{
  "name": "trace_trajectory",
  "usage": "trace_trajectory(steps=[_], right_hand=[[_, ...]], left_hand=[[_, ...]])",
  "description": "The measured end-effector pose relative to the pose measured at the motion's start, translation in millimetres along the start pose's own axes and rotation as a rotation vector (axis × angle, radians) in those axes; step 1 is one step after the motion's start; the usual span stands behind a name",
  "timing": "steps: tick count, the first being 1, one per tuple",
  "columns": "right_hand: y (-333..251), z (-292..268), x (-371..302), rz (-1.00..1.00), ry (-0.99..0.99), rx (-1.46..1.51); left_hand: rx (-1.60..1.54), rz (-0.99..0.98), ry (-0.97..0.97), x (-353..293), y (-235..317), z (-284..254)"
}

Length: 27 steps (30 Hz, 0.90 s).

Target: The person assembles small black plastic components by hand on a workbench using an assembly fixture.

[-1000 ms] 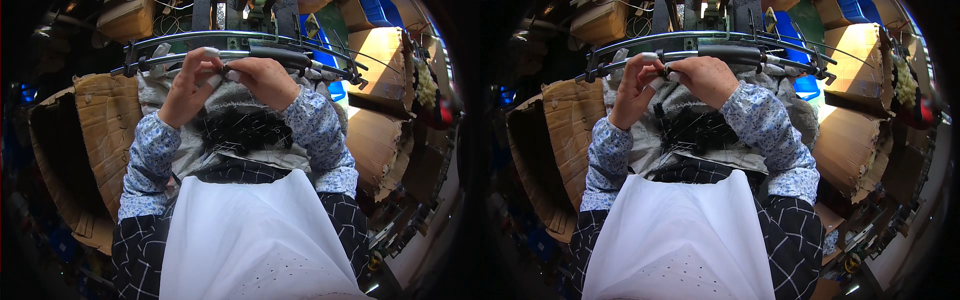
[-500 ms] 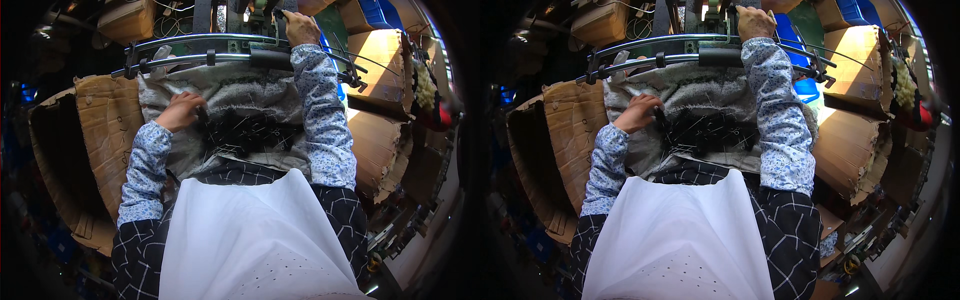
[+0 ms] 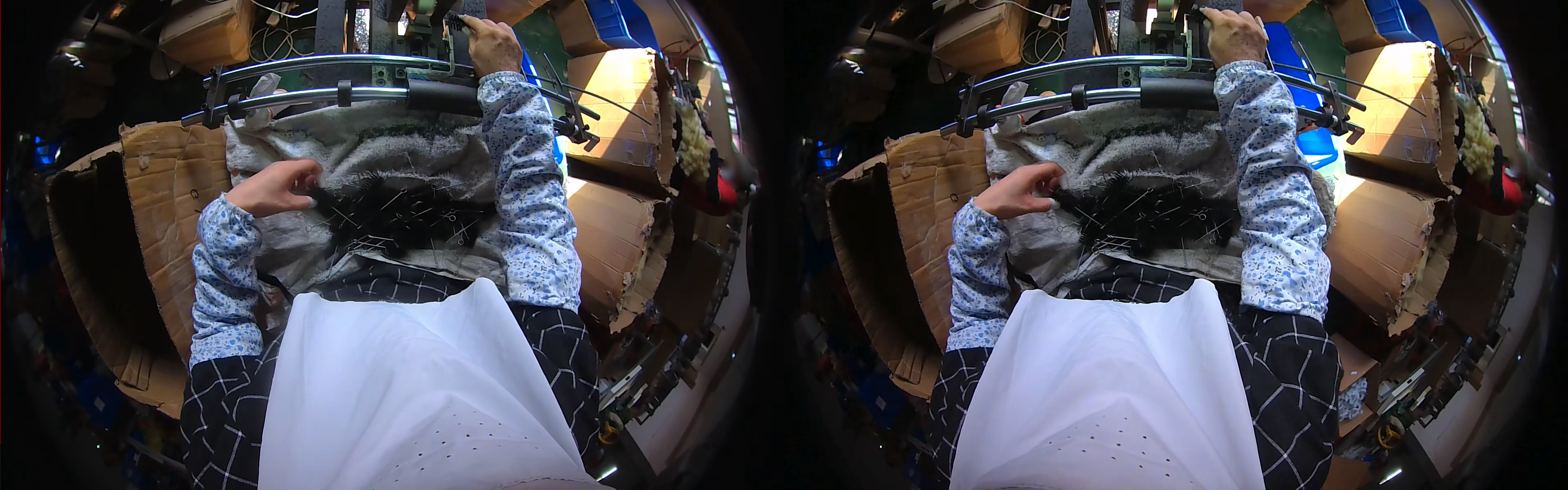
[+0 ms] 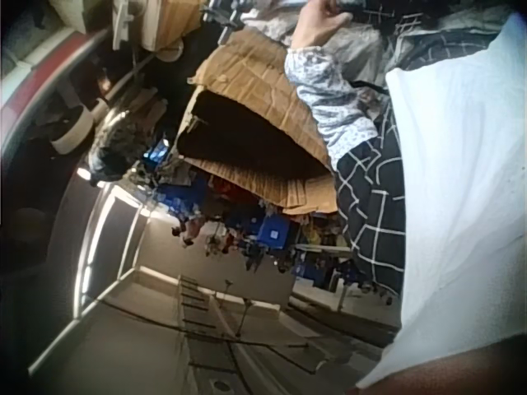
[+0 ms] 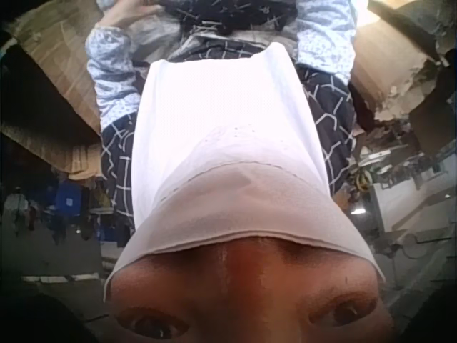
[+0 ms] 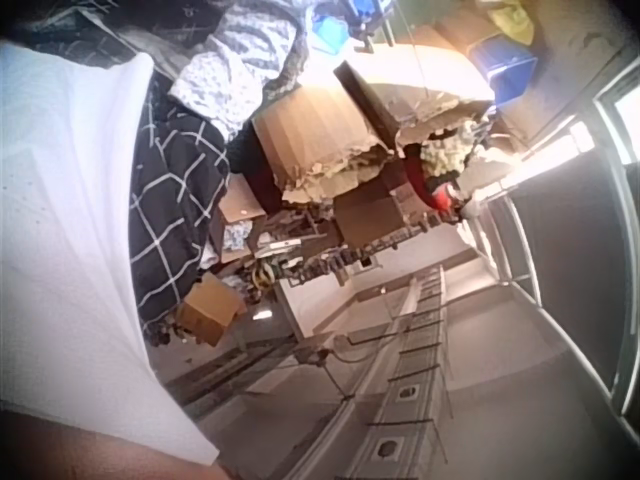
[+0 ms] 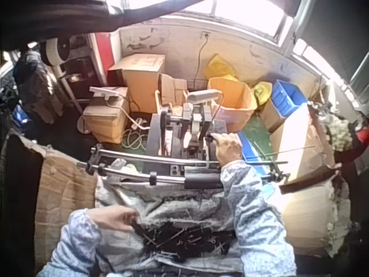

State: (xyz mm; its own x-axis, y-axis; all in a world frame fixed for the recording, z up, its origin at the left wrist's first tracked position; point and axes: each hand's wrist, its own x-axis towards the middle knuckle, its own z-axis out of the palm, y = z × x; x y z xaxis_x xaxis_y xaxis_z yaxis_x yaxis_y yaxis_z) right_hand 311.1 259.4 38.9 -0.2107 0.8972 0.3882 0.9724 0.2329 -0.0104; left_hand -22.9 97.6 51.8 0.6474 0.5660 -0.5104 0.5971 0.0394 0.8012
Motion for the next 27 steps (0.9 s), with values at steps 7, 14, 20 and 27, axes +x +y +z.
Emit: trace_trajectory(steps=[7,14,20,27], right_hand=[[-7.7,-10.0,-1.6,0.035,-0.045,-0.129],[-10.2,-3.3,-11.1,0.111,0.045,-0.041],[-52.1,-10.3,0.2,0.142,-0.081,0.029],[-54.5,-1.9,-2.2,0.105,0.013,0.002]], left_hand=[[-0.272,0.097,0.005,-13.3,21.3,-15.9],[-0.429,0.266,0.231,-10.4,25.7,-18.5],[-0.455,0.316,0.281,-3.6,30.4,-15.7],[-0.419,0.419,0.361,1.4,32.0,-14.9]])
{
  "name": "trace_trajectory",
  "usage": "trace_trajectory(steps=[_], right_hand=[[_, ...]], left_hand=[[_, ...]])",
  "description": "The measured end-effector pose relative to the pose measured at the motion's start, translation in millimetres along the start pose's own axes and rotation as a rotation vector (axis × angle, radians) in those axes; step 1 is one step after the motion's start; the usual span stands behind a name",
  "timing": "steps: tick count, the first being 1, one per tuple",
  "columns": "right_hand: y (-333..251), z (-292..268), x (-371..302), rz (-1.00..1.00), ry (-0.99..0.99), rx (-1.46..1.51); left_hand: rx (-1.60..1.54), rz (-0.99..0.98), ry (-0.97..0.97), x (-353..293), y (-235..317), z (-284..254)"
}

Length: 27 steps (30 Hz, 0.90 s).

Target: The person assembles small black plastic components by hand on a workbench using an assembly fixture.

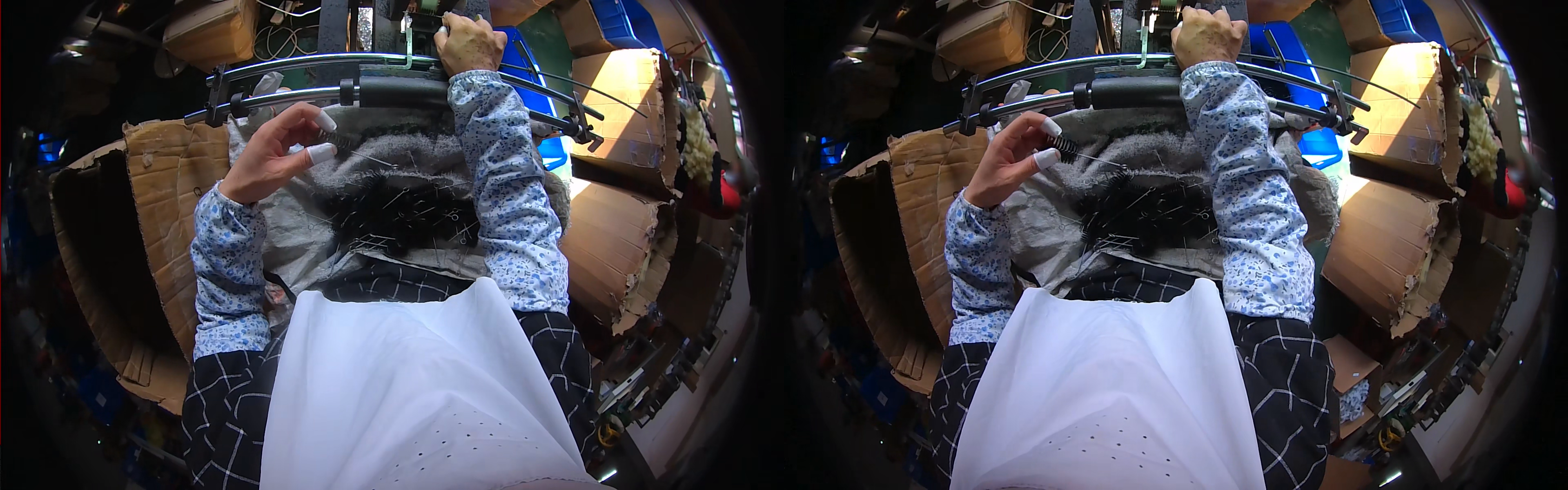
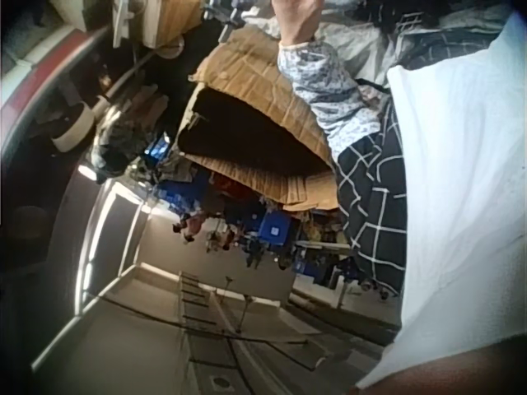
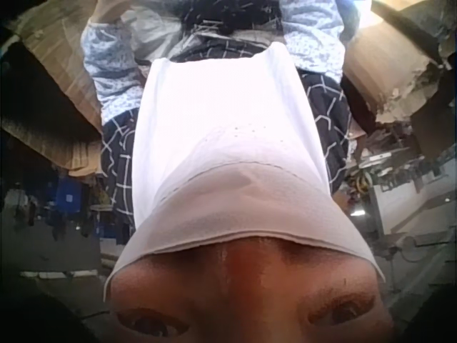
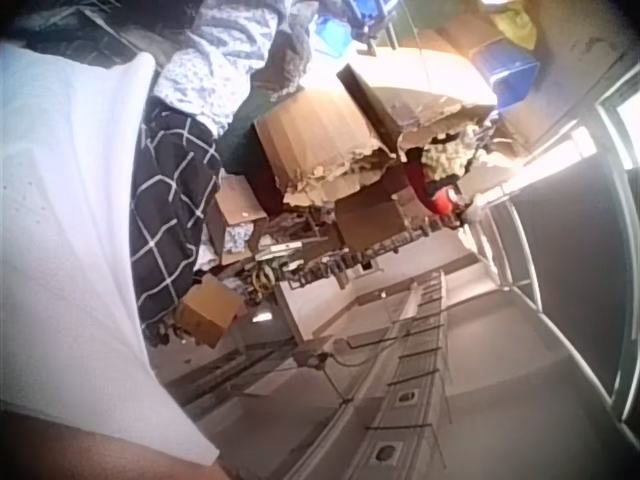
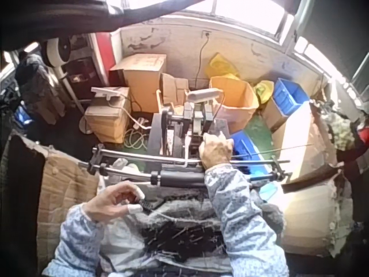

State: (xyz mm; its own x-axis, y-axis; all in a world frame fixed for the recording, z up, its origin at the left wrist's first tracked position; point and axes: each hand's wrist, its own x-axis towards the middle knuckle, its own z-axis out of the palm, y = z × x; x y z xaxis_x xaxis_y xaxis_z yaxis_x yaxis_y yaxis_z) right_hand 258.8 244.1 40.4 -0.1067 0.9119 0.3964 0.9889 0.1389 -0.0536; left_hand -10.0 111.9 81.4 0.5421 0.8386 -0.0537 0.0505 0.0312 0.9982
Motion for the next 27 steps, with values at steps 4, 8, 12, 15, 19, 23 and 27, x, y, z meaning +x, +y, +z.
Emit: trace_trajectory(steps=[4,8,12,15,19,23,27], right_hand=[[36.0,-9.0,-3.3,0.019,-0.004,-0.044],[62.5,-6.1,2.1,0.007,-0.049,-0.095],[91.6,-1.1,23.6,0.02,-0.16,-0.181],[113.3,9.5,33.0,-0.043,-0.313,-0.146],[139.7,-42.7,29.2,0.057,-0.054,-0.324],[94.7,-78.9,-4.7,-0.093,0.085,0.03],[-17.5,-96.3,-57.4,-0.219,-0.687,0.803]], left_hand=[[-0.028,0.054,0.002,-0.5,-6.6,-3.6],[-0.059,0.044,0.024,-1.4,-17.3,-7.6],[-0.006,0.103,-0.063,8.0,-10.7,-1.5],[0.043,0.083,-0.025,9.4,-8.9,2.5],[0.063,0.132,-0.042,18.9,-11.2,11.8],[0.097,0.206,-0.029,38.6,-6.2,38.0],[0.174,0.276,0.141,45.4,-13.1,57.1]])
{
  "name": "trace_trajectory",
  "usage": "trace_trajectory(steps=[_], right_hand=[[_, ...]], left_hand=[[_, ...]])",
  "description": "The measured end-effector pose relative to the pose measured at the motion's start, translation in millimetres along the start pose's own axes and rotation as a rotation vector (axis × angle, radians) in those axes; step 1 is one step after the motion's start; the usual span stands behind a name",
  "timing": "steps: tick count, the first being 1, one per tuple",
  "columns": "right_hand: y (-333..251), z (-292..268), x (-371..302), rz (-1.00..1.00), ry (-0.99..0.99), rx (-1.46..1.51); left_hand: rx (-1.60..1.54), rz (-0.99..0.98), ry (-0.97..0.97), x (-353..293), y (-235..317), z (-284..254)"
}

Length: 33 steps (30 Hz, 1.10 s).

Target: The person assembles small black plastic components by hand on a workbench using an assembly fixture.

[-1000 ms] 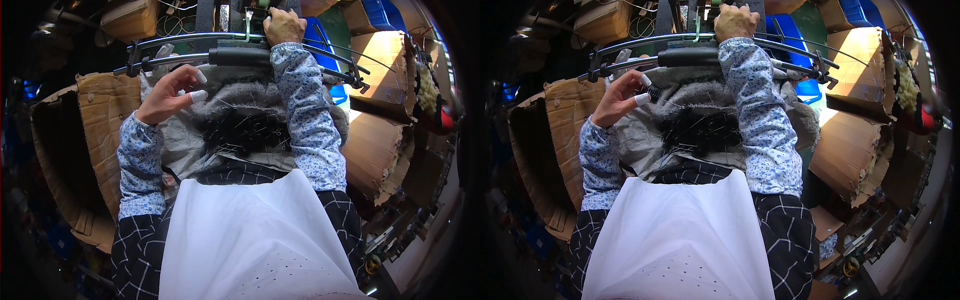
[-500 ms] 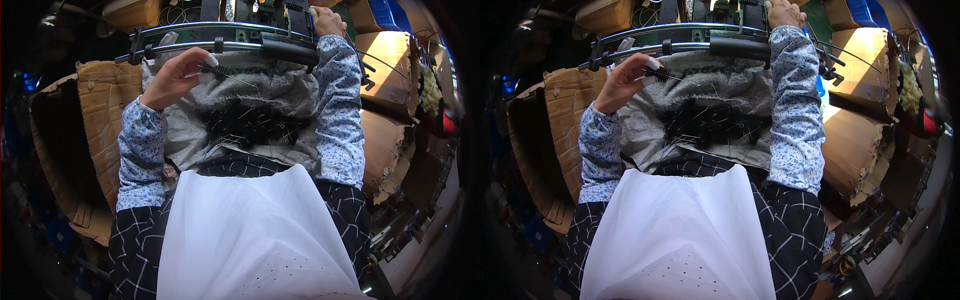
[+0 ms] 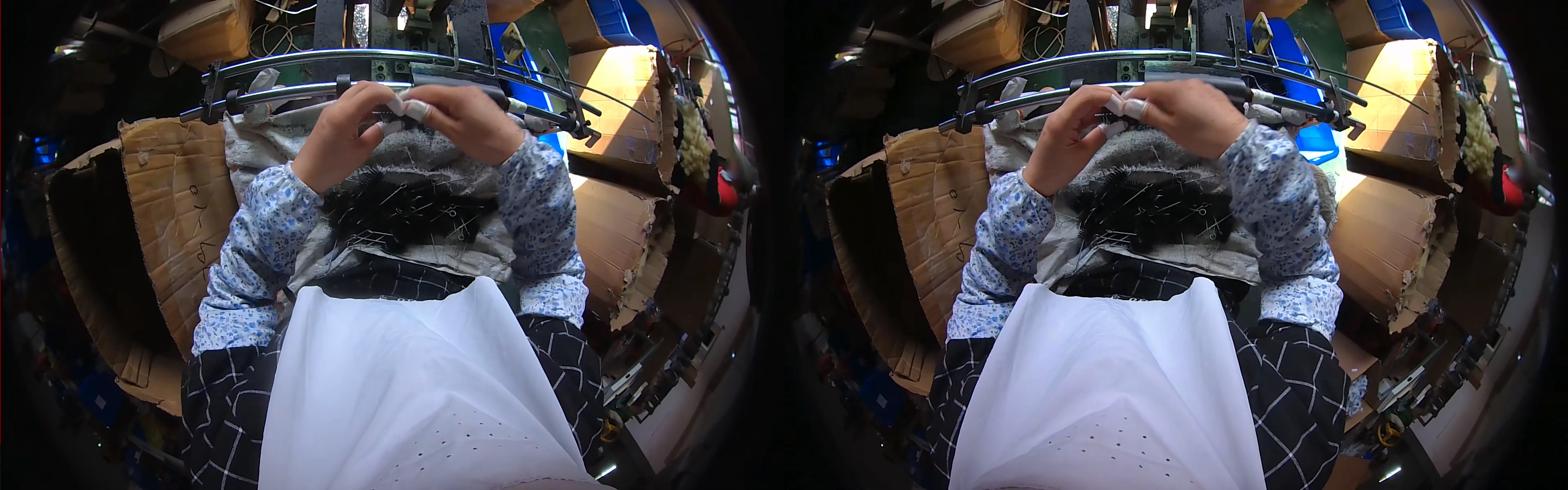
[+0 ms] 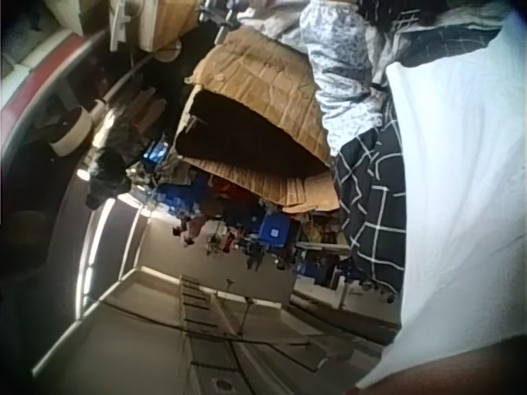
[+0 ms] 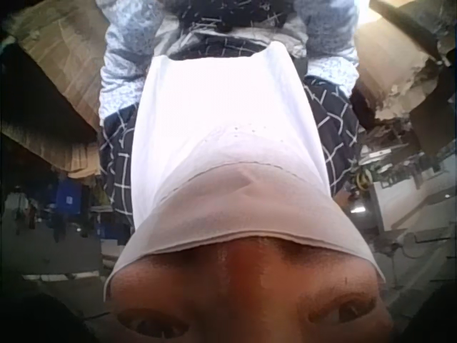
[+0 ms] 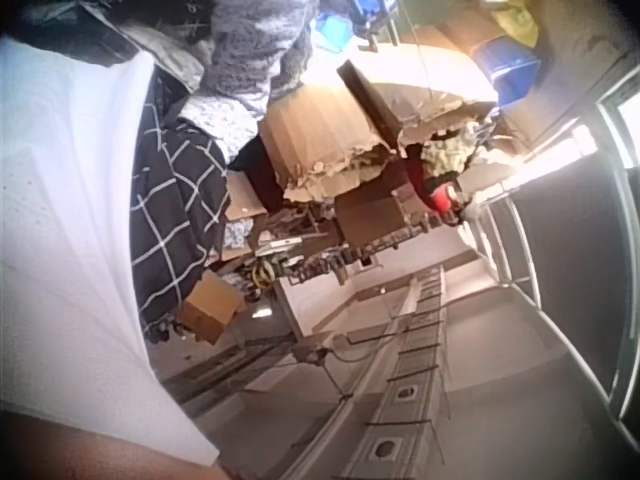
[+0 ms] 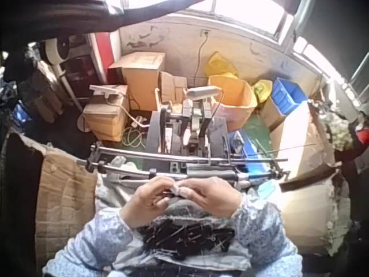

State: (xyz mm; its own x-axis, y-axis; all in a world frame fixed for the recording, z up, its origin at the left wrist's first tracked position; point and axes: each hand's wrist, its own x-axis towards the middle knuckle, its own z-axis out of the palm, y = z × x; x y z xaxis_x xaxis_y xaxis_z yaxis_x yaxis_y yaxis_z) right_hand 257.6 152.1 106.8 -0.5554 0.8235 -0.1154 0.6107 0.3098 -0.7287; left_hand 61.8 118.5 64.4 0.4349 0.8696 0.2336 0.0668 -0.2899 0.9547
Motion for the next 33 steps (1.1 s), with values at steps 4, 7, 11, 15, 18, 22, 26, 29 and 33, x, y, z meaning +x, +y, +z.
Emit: trace_trajectory(steps=[4,7,11,15,18,22,26,29,33], right_hand=[[-4.4,14.4,-0.6,-0.057,0.042,0.191],[22.7,-10.2,21.1,0.018,0.435,-0.244],[95.1,-30.8,52.0,0.096,0.74,-0.844],[105.6,-30.2,62.1,0.11,0.725,-1.024],[104.5,-30.4,65.0,0.133,0.689,-1.009],[106.4,-29.6,64.6,0.137,0.685,-0.944],[114.6,-32.1,70.1,0.088,0.651,-0.859],[113.1,-36.9,69.1,0.15,0.611,-0.878],[107.6,-36.6,49.7,0.364,0.604,-0.846]], left_hand=[[-0.019,-0.036,0.136,-5.4,5.2,0.2],[0.029,-0.223,0.115,-18.9,13.4,-7.0],[0.508,-0.244,-0.483,-42.1,-17.8,12.0],[0.685,-0.349,-0.571,-44.8,-25.2,20.4],[0.616,-0.335,-0.559,-43.7,-32.0,19.5],[0.603,-0.328,-0.595,-40.1,-31.8,18.8],[0.5,-0.469,-0.619,-32.6,-19.9,16.2],[0.375,-0.408,-0.507,-34.9,-21.9,9.9],[0.221,-0.346,-0.339,-31.3,-2.1,-11.9]])
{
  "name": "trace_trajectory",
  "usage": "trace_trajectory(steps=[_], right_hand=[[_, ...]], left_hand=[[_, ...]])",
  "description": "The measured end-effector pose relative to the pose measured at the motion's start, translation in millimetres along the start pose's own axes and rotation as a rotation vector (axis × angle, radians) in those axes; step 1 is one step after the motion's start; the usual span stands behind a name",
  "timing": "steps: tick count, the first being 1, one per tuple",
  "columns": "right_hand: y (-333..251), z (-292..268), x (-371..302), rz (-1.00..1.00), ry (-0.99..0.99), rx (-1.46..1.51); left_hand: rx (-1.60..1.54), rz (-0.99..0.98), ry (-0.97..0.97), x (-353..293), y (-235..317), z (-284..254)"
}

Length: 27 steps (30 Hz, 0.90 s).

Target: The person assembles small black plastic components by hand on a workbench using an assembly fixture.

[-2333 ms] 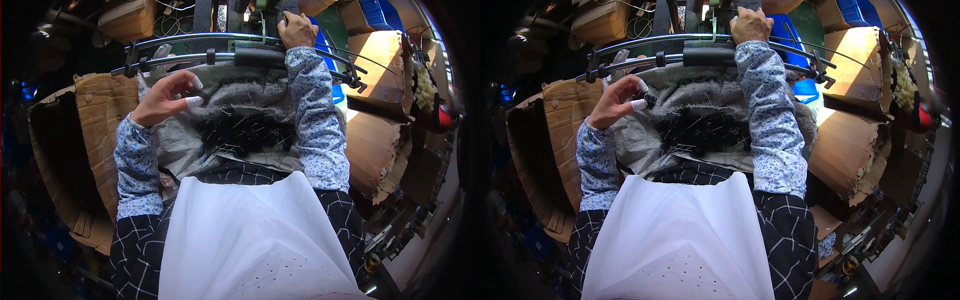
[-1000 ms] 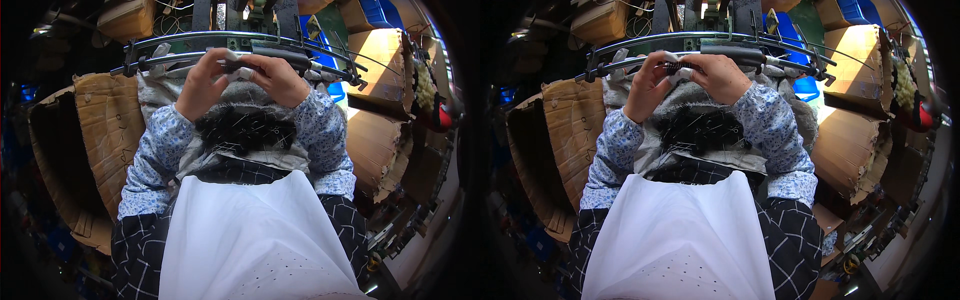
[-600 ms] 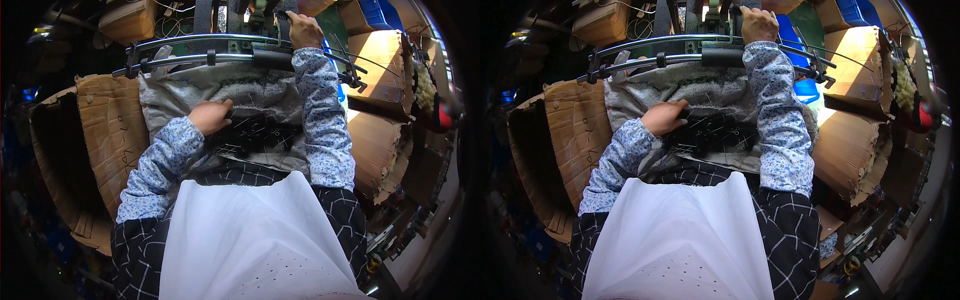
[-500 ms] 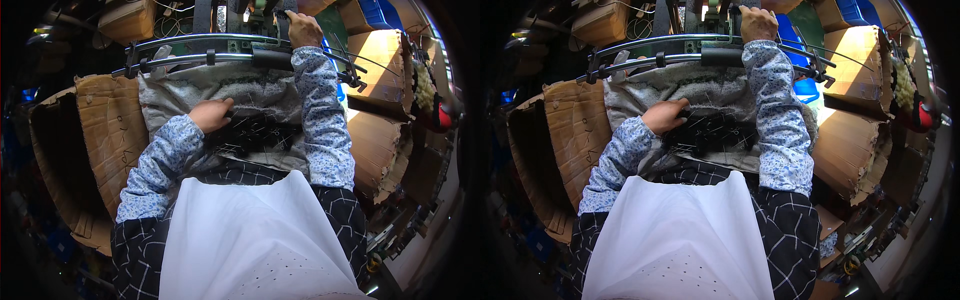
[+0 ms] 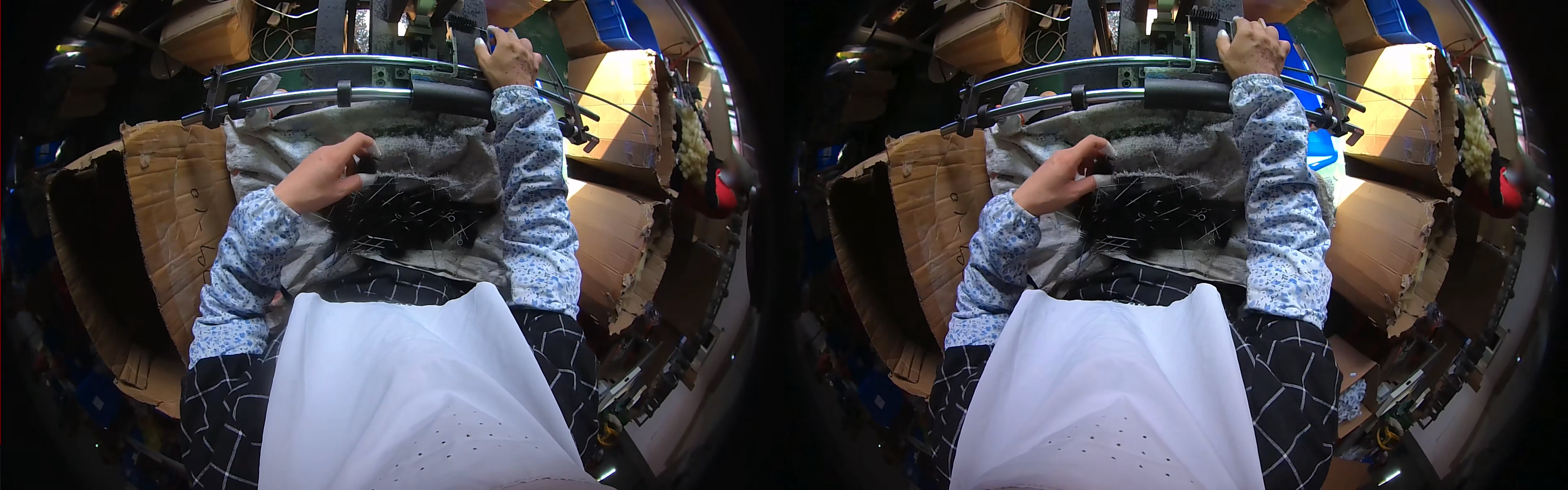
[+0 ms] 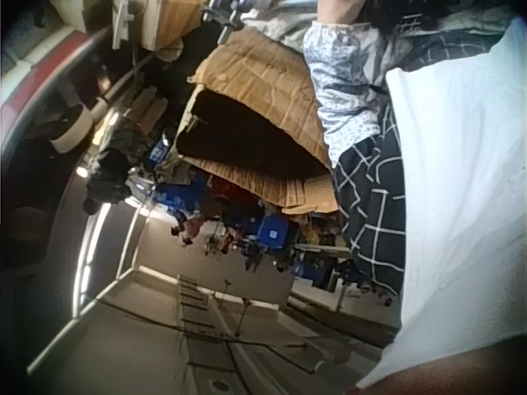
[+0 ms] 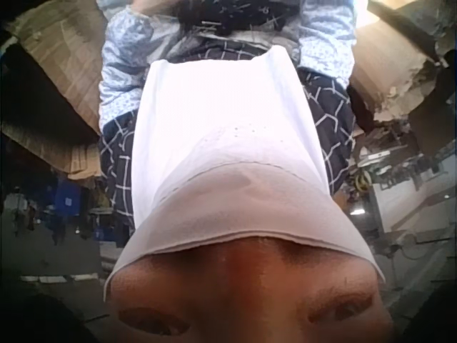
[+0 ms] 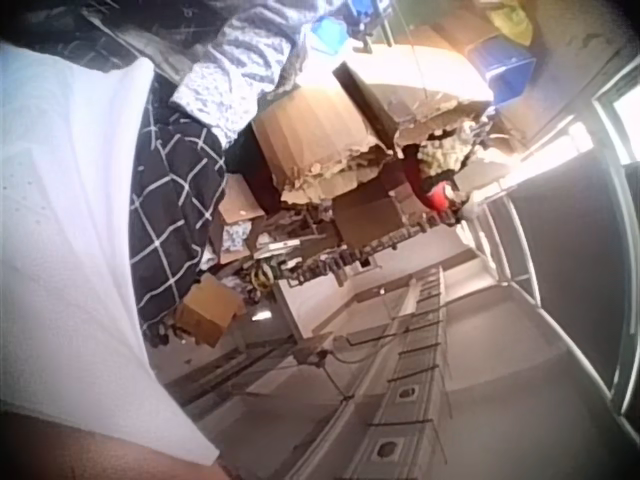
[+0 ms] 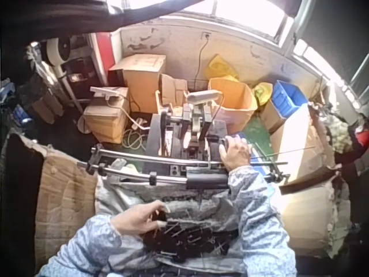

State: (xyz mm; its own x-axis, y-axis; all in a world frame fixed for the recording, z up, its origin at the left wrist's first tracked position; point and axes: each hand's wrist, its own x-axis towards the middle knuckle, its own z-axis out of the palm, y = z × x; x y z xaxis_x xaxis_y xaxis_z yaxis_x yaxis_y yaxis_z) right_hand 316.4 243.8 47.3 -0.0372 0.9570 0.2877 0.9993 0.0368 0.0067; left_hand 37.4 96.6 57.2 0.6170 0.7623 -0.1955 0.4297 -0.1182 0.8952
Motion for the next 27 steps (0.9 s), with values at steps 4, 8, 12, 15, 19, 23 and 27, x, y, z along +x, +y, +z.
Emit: trace_trajectory(steps=[4,8,12,15,19,23,27], right_hand=[[-4.6,12.0,0.3,-0.059,0.092,0.026],[-29.9,11.7,1.2,-0.079,0.173,0.076],[-63.0,2.5,1.6,-0.069,0.062,0.094],[-66.1,7.2,-0.1,-0.068,0.112,0.108],[-45.6,5.6,-1.2,-0.046,0.087,0.068],[-14.1,10.1,0.4,-0.061,0.089,0.055],[16.1,-3.5,19.6,0.016,-0.09,0.015]], left_hand=[[-0.114,0.015,0.046,-8.2,4.3,-15.5],[-0.159,0.035,0.068,-9.2,15.2,-27.4],[-0.16,0.093,0.138,-8.7,12.5,-32.9],[-0.174,0.128,0.174,-5.7,14.8,-32.3],[-0.21,0.169,0.169,-7.0,9.2,-34.9],[-0.232,0.221,0.206,-12.4,3.7,-37.6],[-0.3,0.162,0.202,-6.7,-0.4,-34.7]])
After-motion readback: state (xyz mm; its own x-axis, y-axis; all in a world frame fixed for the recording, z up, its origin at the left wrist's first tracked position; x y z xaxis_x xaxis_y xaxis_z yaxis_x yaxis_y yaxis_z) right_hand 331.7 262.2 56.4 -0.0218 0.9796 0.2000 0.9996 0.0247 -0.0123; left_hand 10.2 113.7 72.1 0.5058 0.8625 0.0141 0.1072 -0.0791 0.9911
